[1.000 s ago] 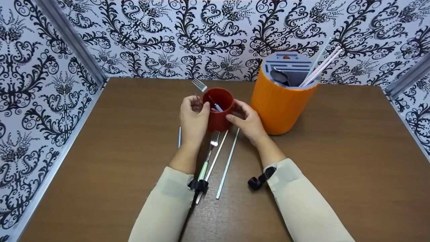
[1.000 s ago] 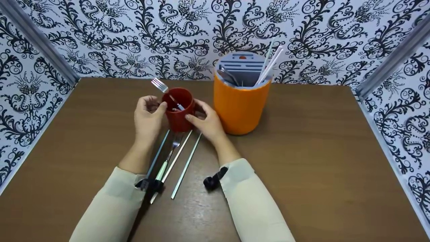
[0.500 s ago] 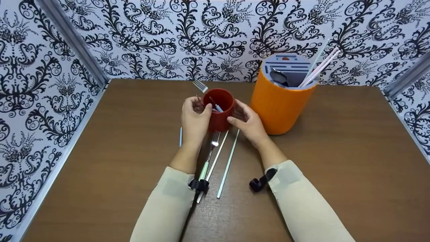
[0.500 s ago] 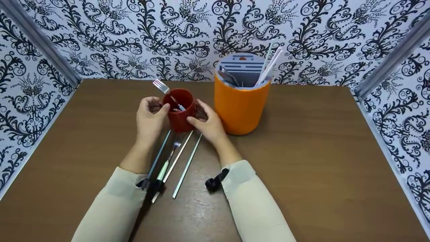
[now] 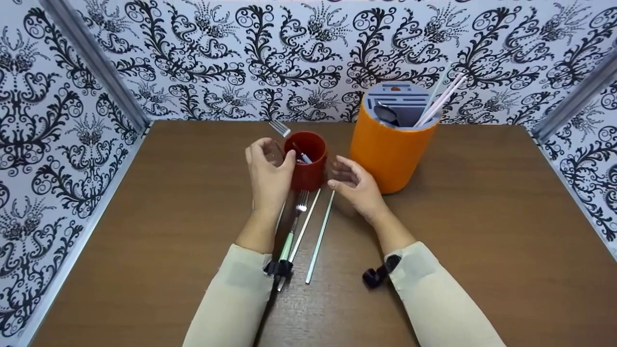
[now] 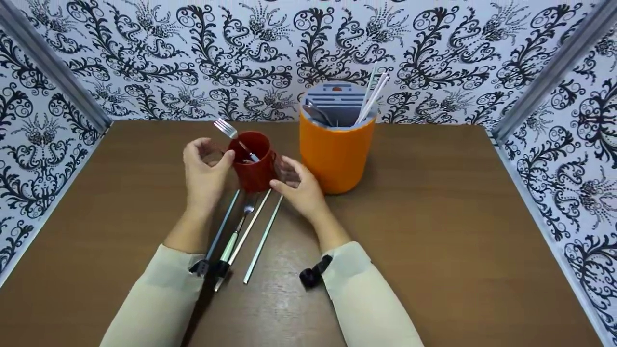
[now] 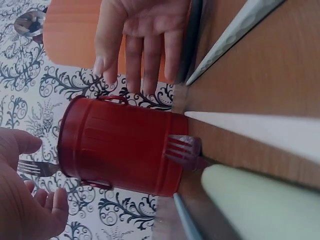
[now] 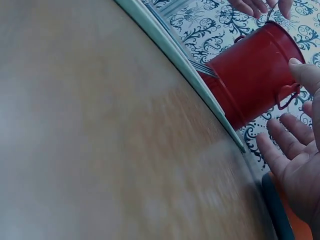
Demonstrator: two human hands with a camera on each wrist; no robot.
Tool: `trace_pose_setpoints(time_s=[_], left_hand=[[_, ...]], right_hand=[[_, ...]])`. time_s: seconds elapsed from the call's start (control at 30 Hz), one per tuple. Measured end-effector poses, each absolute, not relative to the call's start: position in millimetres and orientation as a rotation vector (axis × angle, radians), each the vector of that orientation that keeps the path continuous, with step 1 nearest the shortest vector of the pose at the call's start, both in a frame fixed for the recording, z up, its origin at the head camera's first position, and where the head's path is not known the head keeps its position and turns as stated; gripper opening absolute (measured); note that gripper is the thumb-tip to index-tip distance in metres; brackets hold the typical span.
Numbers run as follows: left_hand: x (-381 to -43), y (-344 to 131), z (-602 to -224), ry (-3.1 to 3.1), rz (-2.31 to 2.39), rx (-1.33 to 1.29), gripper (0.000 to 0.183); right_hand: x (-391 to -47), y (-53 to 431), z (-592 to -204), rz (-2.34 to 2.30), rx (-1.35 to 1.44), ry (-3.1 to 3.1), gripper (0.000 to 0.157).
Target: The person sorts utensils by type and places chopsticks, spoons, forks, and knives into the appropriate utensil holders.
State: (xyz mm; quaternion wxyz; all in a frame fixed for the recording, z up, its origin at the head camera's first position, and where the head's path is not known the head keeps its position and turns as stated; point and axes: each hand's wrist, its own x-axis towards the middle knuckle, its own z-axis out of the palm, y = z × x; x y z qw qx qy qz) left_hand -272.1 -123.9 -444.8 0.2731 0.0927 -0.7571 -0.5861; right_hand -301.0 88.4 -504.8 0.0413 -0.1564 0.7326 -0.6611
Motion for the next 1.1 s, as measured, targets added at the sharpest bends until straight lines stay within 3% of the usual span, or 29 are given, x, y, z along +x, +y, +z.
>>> trace_pose_setpoints(time_s=[0.23, 0.37, 0.47, 0.67, 0.87, 1.1], left_hand=[[-264.1, -129.1, -435.6, -2.002, -1.489, 0.232, 0.051], [-257.8, -129.5, -429.2, -2.002, -1.349, 0.2, 0.048], [-252.2, -127.7, -422.0, -1.965, -1.279, 0.136, 0.045], [-239.7, -118.6, -407.3, -1.886, -1.181, 0.007, 0.043], [-228.5, -100.9, -402.0, -1.918, -1.27, -0.129, 0.041], [-229.9, -86.1, -409.0, -2.28, -1.474, -0.212, 0.045]], right_hand=[[-284.0, 112.1, -493.6, -2.087, -0.538, 2.298, 0.055], [-275.3, 130.3, -484.0, -2.223, -0.666, 2.38, 0.036], [-272.2, 144.5, -477.2, -2.378, -0.789, 2.406, 0.023], [-282.4, 172.0, -473.8, -2.904, -0.8, 2.249, 0.012], [-300.7, 189.5, -486.5, -3.31, -0.452, 1.979, 0.02], [-311.9, 198.5, -505.1, -3.299, -0.244, 1.863, 0.042]])
